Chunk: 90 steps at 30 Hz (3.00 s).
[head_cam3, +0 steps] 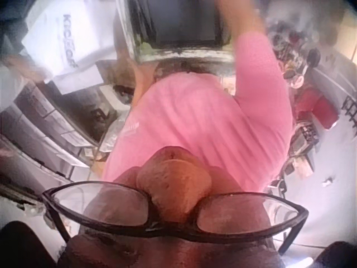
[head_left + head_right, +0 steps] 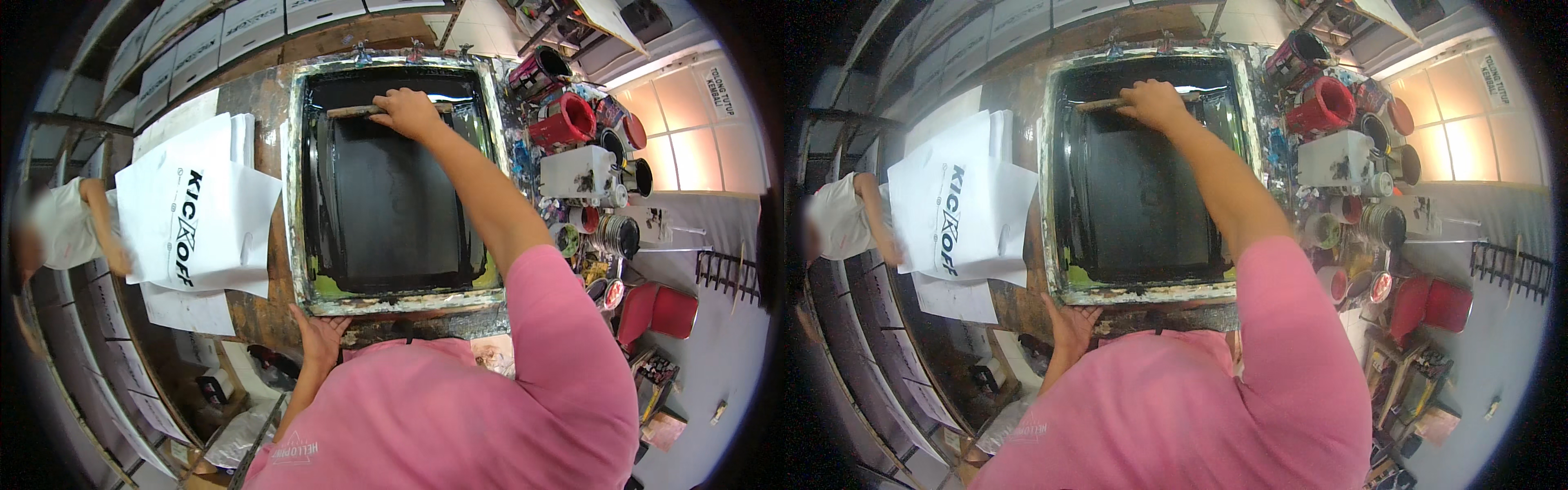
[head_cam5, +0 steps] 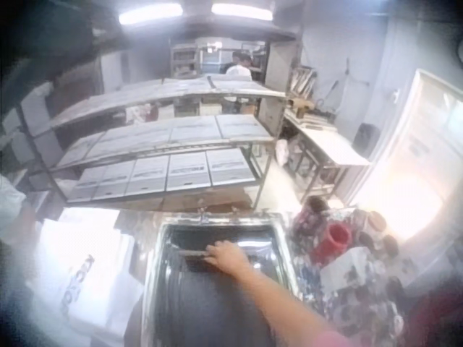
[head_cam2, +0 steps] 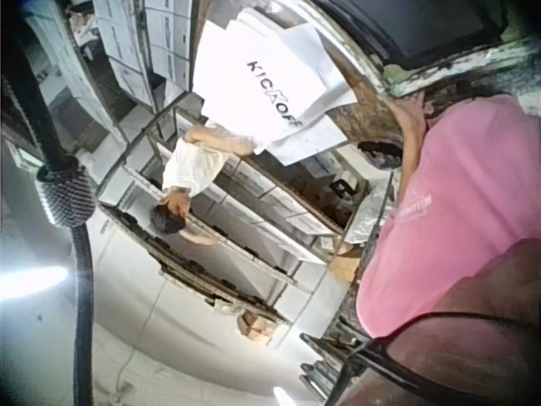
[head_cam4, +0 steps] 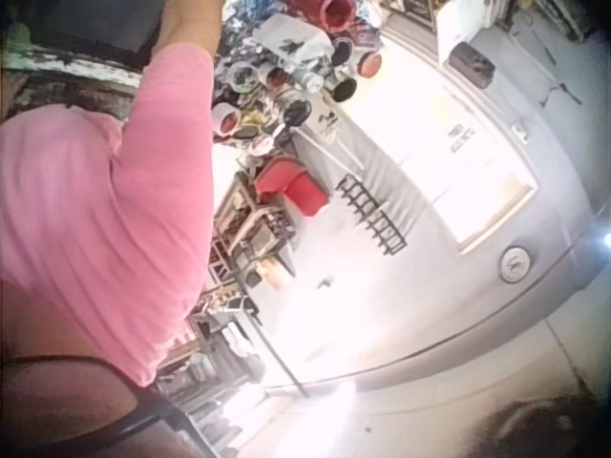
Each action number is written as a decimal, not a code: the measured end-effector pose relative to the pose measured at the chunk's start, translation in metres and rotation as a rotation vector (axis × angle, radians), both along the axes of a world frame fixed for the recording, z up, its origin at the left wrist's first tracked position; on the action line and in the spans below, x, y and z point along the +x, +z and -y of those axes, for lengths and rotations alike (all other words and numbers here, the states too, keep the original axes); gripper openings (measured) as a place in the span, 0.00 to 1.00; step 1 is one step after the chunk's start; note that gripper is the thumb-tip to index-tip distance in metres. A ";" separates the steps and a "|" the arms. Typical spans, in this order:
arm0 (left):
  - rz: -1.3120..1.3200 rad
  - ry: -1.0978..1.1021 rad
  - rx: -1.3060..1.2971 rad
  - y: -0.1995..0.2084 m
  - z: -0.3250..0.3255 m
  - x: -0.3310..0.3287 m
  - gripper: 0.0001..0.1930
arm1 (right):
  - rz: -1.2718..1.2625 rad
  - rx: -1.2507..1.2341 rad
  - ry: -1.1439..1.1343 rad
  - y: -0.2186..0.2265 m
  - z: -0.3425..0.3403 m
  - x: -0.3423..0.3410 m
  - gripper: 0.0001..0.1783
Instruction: The person performs screen printing onto white shopping bags by placing a bag on the workstation, lowering the screen, and using a squeegee to apply black ink.
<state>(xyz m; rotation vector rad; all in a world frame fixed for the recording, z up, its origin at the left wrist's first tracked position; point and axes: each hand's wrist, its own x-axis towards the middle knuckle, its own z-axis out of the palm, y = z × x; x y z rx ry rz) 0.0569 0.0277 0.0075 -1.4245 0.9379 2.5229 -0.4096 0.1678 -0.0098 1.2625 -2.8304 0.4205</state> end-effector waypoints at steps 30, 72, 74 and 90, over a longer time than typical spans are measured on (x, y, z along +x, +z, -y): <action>0.124 -0.956 -2.130 -0.043 0.018 -0.054 0.50 | -0.583 -0.276 -0.134 0.266 -0.046 0.247 0.20; -0.611 -0.523 -0.849 0.128 0.126 -0.046 0.42 | -0.441 -0.236 -0.200 0.276 -0.043 0.247 0.38; -0.903 -0.302 -0.148 0.121 0.048 -0.019 0.50 | -0.313 0.042 -0.194 0.244 -0.047 0.278 0.44; -0.011 -0.071 0.186 -0.030 0.014 -0.007 0.72 | 0.032 0.012 -0.034 -0.018 -0.057 0.270 0.28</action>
